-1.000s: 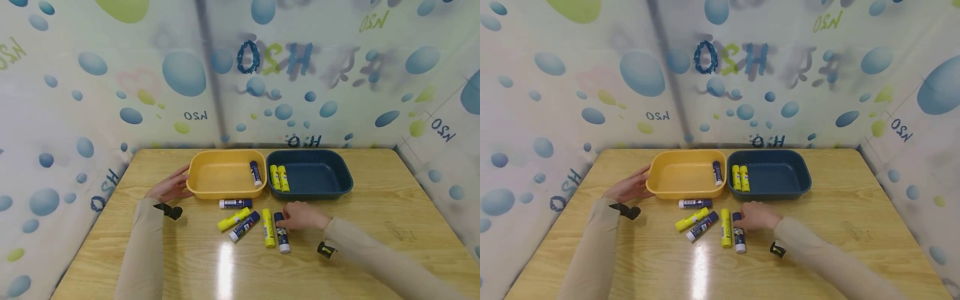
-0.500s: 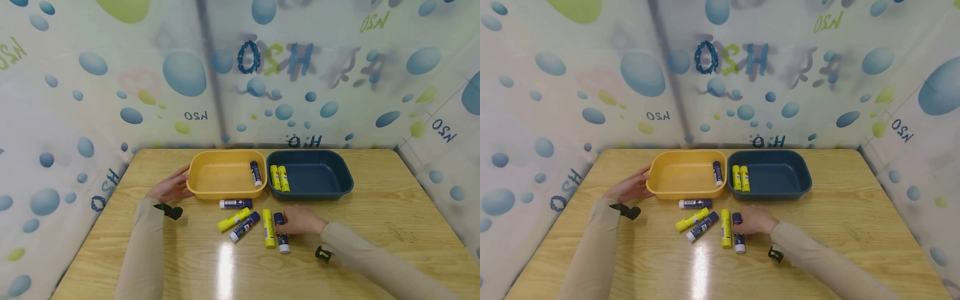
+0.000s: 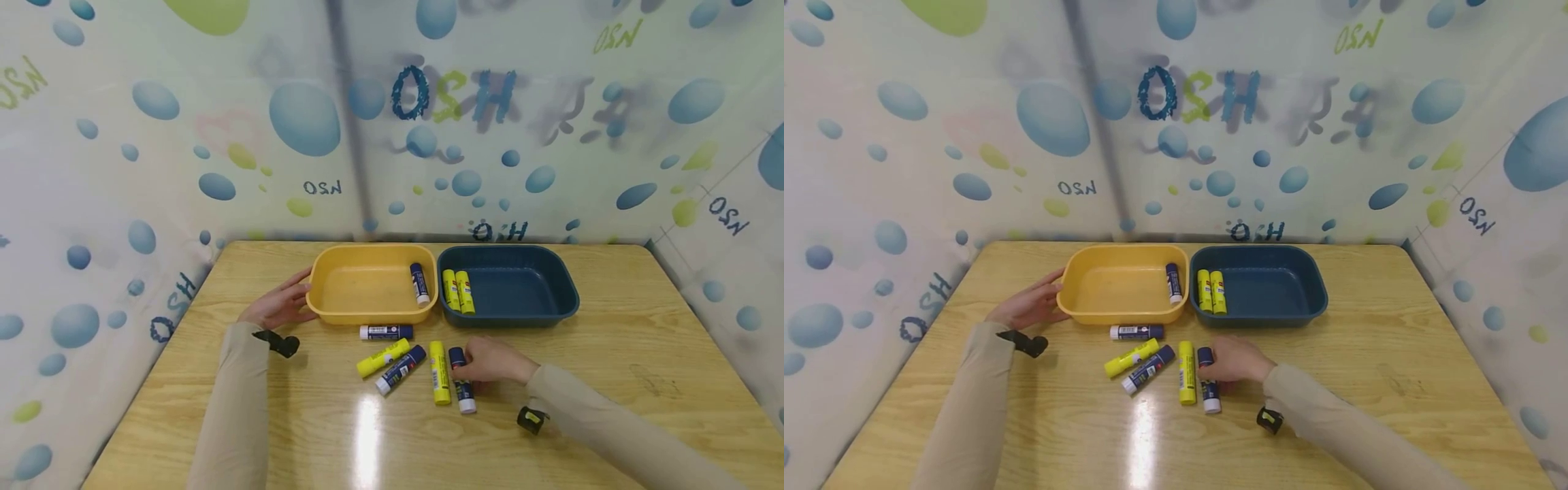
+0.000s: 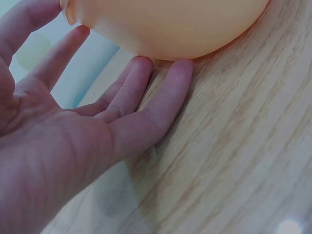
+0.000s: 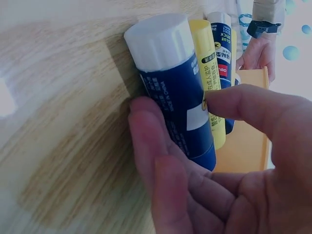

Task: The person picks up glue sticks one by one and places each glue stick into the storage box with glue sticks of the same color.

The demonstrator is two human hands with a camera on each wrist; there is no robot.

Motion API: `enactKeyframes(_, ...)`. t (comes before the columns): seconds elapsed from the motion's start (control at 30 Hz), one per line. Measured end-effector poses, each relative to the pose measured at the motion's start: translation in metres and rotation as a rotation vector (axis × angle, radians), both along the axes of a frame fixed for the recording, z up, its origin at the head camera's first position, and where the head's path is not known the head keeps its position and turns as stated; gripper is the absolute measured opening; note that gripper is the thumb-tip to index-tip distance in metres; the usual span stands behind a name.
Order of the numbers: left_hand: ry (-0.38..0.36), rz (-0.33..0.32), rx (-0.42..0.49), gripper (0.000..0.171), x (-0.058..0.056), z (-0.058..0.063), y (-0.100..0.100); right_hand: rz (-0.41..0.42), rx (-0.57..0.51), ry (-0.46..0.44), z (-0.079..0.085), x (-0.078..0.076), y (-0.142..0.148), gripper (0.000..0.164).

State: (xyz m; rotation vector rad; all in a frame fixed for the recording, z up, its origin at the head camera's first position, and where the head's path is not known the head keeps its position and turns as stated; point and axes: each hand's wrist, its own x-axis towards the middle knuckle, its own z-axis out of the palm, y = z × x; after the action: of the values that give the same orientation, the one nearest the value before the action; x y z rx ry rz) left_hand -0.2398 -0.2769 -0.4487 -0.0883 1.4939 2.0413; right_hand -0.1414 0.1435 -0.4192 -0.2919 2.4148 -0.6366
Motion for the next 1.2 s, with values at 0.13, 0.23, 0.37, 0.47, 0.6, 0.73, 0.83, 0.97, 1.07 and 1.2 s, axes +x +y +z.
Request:
enactKeyframes(0.13, -0.009, 0.006, -0.003, 0.058, 0.0, 0.001, 0.001, -0.002, 0.0, -0.001, 0.001, 0.001, 0.0, 0.024)
enactKeyframes(0.23, -0.01, 0.008, -0.011, 0.058, 0.0, 0.002, 0.002, -0.003, 0.011, 0.013, 0.002, 0.0, 0.0, 0.025)
enactKeyframes(0.37, -0.012, 0.006, -0.019, 0.059, -0.001, 0.003, 0.003, -0.013, 0.012, 0.023, 0.006, 0.0, 0.0, 0.024)
enactKeyframes(0.47, -0.012, 0.007, -0.017, 0.06, -0.002, 0.004, 0.002, -0.011, 0.008, 0.03, 0.011, -0.002, 0.001, 0.024)
enactKeyframes(0.6, -0.016, 0.014, -0.021, 0.06, -0.002, 0.004, 0.002, -0.001, 0.007, 0.05, 0.016, -0.004, 0.001, 0.025)
enactKeyframes(0.73, -0.02, 0.013, -0.022, 0.06, -0.001, 0.004, 0.002, 0.006, 0.01, 0.067, 0.023, -0.006, 0.002, 0.027)
enactKeyframes(0.83, -0.017, 0.011, -0.023, 0.06, -0.001, 0.004, 0.002, 0.01, 0.016, 0.074, 0.03, -0.009, 0.003, 0.027)
enactKeyframes(0.97, -0.013, 0.015, -0.03, 0.06, 0.0, 0.004, 0.001, 0.009, 0.015, 0.07, 0.039, -0.014, 0.003, 0.026)
enactKeyframes(1.07, -0.01, 0.017, -0.032, 0.059, 0.0, 0.004, 0.001, 0.004, 0.011, 0.068, 0.044, -0.018, 0.002, 0.026)
enactKeyframes(1.2, -0.012, 0.016, -0.026, 0.059, 0.0, 0.002, 0.001, 0.006, -0.006, 0.079, 0.05, -0.02, 0.002, 0.026)
